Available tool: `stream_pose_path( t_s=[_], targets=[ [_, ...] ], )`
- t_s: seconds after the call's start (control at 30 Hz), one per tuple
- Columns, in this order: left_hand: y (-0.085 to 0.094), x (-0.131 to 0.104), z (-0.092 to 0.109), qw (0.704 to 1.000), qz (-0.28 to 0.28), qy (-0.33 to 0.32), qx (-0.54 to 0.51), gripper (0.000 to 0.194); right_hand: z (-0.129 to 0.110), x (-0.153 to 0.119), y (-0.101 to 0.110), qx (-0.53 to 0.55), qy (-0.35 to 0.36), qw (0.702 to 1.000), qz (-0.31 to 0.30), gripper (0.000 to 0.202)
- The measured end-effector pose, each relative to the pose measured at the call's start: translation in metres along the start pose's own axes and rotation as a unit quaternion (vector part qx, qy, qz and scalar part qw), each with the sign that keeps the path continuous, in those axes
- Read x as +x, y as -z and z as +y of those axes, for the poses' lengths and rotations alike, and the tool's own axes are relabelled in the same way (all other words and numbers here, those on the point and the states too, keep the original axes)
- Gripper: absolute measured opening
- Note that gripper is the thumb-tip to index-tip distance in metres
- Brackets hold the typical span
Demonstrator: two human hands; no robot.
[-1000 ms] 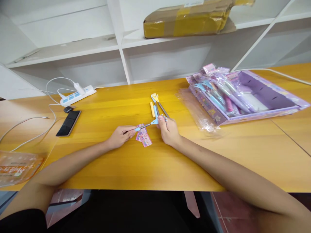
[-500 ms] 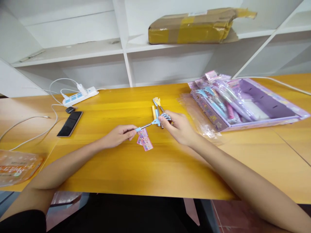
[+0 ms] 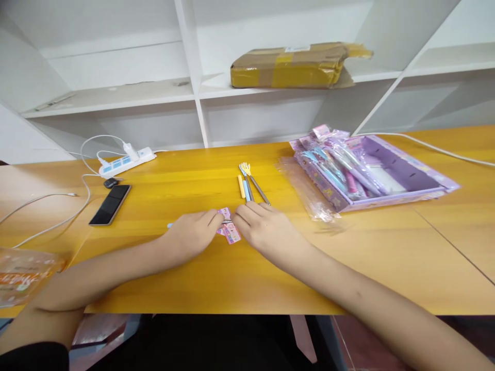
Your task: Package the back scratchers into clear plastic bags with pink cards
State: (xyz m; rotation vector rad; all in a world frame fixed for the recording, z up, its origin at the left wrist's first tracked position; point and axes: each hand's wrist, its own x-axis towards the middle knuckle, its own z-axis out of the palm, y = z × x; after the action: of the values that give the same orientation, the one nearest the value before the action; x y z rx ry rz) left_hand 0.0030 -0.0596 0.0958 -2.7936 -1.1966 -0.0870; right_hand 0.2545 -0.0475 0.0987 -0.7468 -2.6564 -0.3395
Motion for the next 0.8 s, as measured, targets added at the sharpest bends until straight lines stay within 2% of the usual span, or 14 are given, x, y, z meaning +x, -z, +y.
stream_pose_path(
  t_s=[0.13,0.23,0.3,0.4,0.5,0.53,0.57,0.67,0.8],
  targets=[
    [-0.009,0.005,0.005,0.999,-0.024,0.021,0.023,0.028,-0.004,-0.002,-0.007,0.002,-0.031,0.999,-0.032,0.020],
    [-0.015,-0.002,-0.004,0.997,-0.071,0.037,0.004,0.021,-0.001,-0.013,-0.013,0.001,-0.027,0.999,-0.040,0.022],
    [-0.016,-0.019,-0.020,0.994,-0.097,0.050,-0.007,0.019,0.015,-0.035,-0.013,-0.014,-0.029,0.999,-0.017,0.028],
    [-0.010,-0.067,-0.057,0.990,-0.097,0.106,0.005,0.027,0.064,-0.094,-0.005,-0.035,-0.050,0.995,0.074,0.034],
    [-0.005,-0.125,-0.089,0.990,-0.073,0.120,0.024,0.034,0.113,-0.170,0.007,-0.100,-0.048,0.983,0.148,0.038],
    [-0.005,-0.141,-0.094,0.992,-0.074,0.102,0.014,0.035,0.123,-0.191,0.010,-0.116,-0.033,0.982,0.145,0.038],
    [-0.005,-0.155,-0.096,0.993,-0.058,0.097,0.017,0.036,0.128,-0.209,0.012,-0.117,-0.063,0.983,0.124,0.039],
    [-0.009,-0.176,-0.093,0.998,-0.004,0.064,0.028,0.036,0.123,-0.239,0.015,-0.113,-0.135,0.982,0.074,0.035],
    [-0.011,-0.180,-0.095,0.996,0.065,0.035,0.052,0.032,0.107,-0.250,0.013,-0.147,-0.206,0.966,0.050,0.030]
  ],
)
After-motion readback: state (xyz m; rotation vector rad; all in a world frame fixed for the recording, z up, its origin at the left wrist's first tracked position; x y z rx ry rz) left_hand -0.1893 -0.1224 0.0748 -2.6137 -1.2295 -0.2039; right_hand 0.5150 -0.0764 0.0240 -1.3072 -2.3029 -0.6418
